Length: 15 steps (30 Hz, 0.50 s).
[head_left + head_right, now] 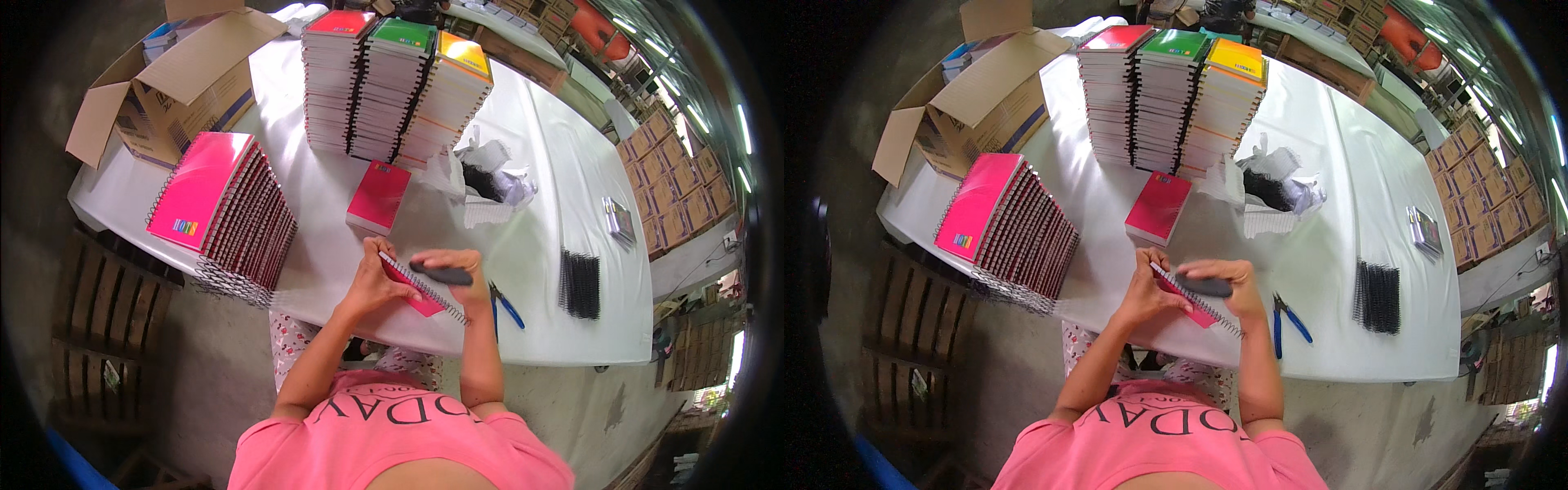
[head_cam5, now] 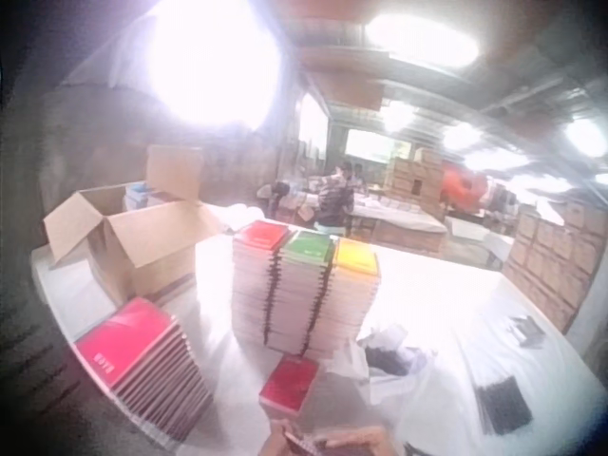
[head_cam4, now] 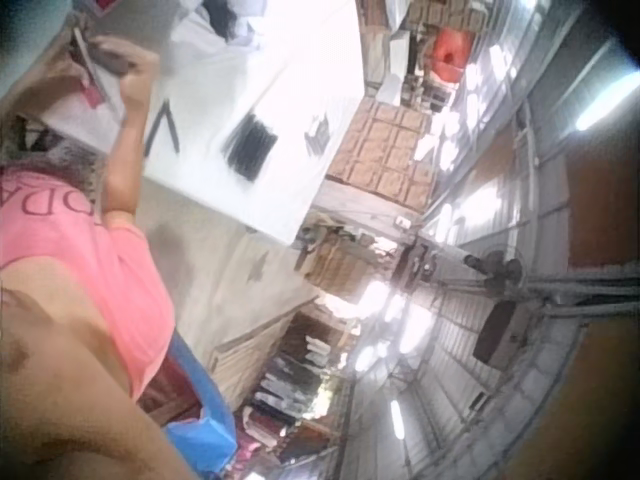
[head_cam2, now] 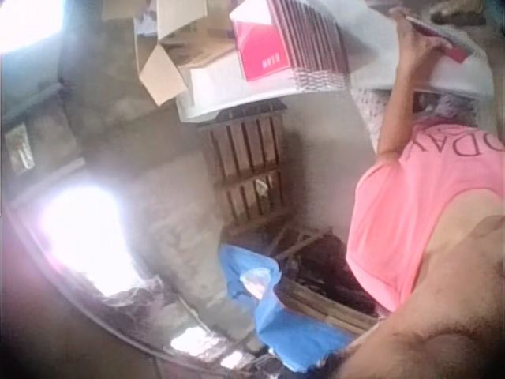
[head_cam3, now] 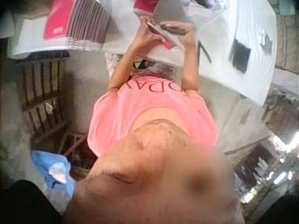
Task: The person assembles spiral notebooks by inserting a metal coil through the punched holes and using a tool to crimp the ends of the coil.
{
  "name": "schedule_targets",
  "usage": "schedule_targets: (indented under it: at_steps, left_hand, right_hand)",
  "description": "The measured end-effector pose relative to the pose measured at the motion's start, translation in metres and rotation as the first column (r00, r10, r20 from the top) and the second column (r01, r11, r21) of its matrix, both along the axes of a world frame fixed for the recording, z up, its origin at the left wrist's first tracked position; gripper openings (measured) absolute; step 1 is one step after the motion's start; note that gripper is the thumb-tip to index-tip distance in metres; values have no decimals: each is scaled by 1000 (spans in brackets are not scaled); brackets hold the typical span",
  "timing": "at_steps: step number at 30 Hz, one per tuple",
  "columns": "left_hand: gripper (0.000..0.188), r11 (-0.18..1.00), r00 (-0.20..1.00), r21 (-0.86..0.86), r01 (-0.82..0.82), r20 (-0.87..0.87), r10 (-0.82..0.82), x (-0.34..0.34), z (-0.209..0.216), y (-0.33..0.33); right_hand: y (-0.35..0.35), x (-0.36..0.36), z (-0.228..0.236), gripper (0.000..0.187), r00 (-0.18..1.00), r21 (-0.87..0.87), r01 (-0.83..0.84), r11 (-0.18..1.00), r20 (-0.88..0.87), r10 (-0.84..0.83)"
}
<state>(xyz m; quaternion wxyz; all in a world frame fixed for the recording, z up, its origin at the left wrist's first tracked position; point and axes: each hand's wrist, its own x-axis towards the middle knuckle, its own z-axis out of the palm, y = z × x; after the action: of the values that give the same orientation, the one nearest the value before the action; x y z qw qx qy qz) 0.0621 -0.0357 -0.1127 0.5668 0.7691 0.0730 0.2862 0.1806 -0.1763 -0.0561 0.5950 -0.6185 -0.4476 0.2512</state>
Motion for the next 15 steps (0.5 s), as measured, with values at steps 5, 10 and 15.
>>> schedule_targets:
  at_steps: [5, 10, 15]
  left_hand:
    - [94, 1000, 999, 5, -6, 43, 6, 4, -5, 2]
    - [91, 997, 999, -72, 33, 40, -30, 5, -7, 2]
    - [70, 985, 1000, -174, 9, 20, -6, 2, -7, 1]
  right_hand:
    - [13, -1, 9, 41, 995, -27, -84, 996, -60, 82]
    - [15, 0, 15, 46, 981, -231, 31, 972, 196, 15]
    - [-44, 33, 5, 42, 736, -108, 599, 793, 465, -493]
